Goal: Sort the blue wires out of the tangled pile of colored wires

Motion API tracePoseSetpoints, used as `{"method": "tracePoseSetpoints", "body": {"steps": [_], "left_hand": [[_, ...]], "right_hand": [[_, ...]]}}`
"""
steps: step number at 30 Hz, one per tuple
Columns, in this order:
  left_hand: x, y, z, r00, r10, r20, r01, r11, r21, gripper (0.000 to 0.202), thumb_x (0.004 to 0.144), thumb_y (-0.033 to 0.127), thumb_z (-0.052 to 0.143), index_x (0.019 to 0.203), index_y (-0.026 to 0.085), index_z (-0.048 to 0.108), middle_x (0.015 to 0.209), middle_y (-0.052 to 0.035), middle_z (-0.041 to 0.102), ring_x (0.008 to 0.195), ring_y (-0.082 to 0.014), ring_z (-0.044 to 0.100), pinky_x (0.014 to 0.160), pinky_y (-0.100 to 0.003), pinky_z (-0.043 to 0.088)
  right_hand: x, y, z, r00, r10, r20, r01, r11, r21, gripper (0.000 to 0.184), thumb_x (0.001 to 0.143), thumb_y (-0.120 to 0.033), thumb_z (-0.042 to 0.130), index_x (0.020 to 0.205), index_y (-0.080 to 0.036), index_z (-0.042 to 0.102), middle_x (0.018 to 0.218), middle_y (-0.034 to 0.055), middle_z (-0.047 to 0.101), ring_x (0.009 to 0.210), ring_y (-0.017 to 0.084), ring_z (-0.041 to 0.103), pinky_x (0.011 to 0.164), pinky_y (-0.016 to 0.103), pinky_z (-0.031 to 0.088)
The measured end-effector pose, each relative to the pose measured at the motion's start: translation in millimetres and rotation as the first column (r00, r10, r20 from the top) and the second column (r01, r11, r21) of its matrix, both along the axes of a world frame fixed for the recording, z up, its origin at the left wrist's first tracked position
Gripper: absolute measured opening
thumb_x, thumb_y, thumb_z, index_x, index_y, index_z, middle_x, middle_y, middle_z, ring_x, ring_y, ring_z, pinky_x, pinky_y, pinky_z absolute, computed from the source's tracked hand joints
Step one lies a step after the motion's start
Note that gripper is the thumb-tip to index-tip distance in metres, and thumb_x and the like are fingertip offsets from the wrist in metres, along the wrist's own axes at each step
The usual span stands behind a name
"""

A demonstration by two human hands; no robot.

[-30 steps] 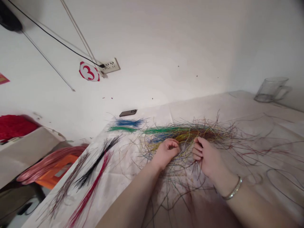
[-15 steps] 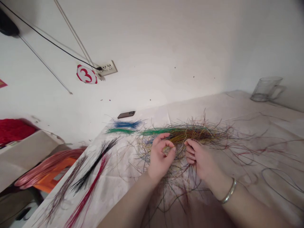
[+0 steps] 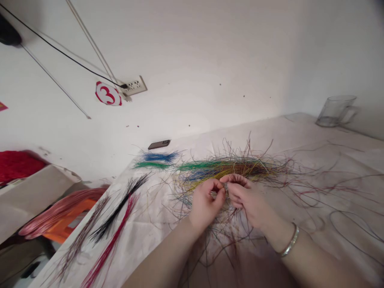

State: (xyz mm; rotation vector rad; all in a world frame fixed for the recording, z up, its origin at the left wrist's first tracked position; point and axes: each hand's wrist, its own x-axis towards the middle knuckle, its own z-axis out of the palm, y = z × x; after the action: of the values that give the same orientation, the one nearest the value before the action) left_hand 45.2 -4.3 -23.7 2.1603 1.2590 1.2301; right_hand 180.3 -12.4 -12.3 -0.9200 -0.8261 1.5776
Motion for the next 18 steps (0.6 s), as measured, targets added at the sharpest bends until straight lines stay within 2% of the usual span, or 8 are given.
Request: {"method": "tracePoseSetpoints", "body": {"steps": [4,7,11,15,16,18], "left_hand": [[-0.5,1.3,-2.5,1.0,0.024,-0.008,-0.024,0.999,-0.034,0.005,0.077,0.016,0.053,0.074,0.018,0.055,0.067,0.0015,0.057,0.063,-0.0117,0.052,0.06,-0.022,0.04],[0.5,2.6,-4.1,0.999,-0.004,-0.032,0.0,0.993,-0.12,0.005,0.076,0.016,0.053,0.073,0.018,0.055,0.067,0.0018,0.057,0.061,-0.0114,0.051,0.058,-0.022,0.039],[1.1,5.5,-8.8,0.998,-0.049,-0.045,0.037,0.969,-0.246,0.005,0.074,0.015,0.052,0.073,0.019,0.056,0.065,0.0027,0.056,0.058,-0.0109,0.05,0.056,-0.022,0.038],[-1.4,9.7,-15.8,0.999,-0.033,-0.033,0.022,0.957,-0.29,0.008,0.076,0.017,0.052,0.08,0.018,0.058,0.065,0.0028,0.056,0.058,-0.011,0.049,0.055,-0.022,0.036],[-2.3,10.8,-17.7,0.999,-0.02,-0.031,0.011,0.957,-0.289,0.01,0.077,0.018,0.052,0.083,0.018,0.059,0.066,0.0028,0.056,0.058,-0.0111,0.049,0.055,-0.022,0.036],[-4.2,13.4,-21.3,1.0,0.0,-0.02,-0.006,0.959,-0.284,0.014,0.079,0.019,0.051,0.089,0.018,0.06,0.066,0.0028,0.055,0.058,-0.0113,0.048,0.055,-0.023,0.037]], "right_hand": [[-2.1,1.0,-4.7,0.999,0.041,0.009,-0.042,0.999,0.029,0.024,0.073,-0.04,0.066,0.076,-0.017,0.062,0.046,-0.0097,0.03,0.042,0.004,0.017,0.04,0.02,0.012],[-2.3,3.5,-8.2,0.998,-0.052,-0.019,0.053,0.998,0.021,0.033,0.077,-0.05,0.061,0.075,-0.017,0.062,0.048,-0.0086,0.032,0.041,0.005,0.019,0.038,0.02,0.014],[2.1,8.5,-10.0,0.979,-0.195,-0.068,0.198,0.979,0.043,0.033,0.077,-0.051,0.062,0.071,-0.018,0.062,0.051,-0.0068,0.038,0.041,0.005,0.026,0.037,0.02,0.021],[7.3,14.3,-12.2,0.908,-0.414,-0.066,0.417,0.907,0.056,0.032,0.077,-0.048,0.063,0.065,-0.019,0.061,0.059,-0.0028,0.05,0.05,0.007,0.043,0.044,0.021,0.036],[8.3,15.3,-12.4,0.895,-0.439,-0.079,0.443,0.895,0.044,0.031,0.077,-0.047,0.064,0.064,-0.019,0.06,0.064,-0.0013,0.054,0.054,0.008,0.048,0.048,0.021,0.04],[9.6,16.5,-11.8,0.894,-0.421,-0.151,0.426,0.905,-0.001,0.031,0.078,-0.046,0.063,0.063,-0.02,0.058,0.072,0.0007,0.06,0.062,0.011,0.054,0.056,0.023,0.046]]}}
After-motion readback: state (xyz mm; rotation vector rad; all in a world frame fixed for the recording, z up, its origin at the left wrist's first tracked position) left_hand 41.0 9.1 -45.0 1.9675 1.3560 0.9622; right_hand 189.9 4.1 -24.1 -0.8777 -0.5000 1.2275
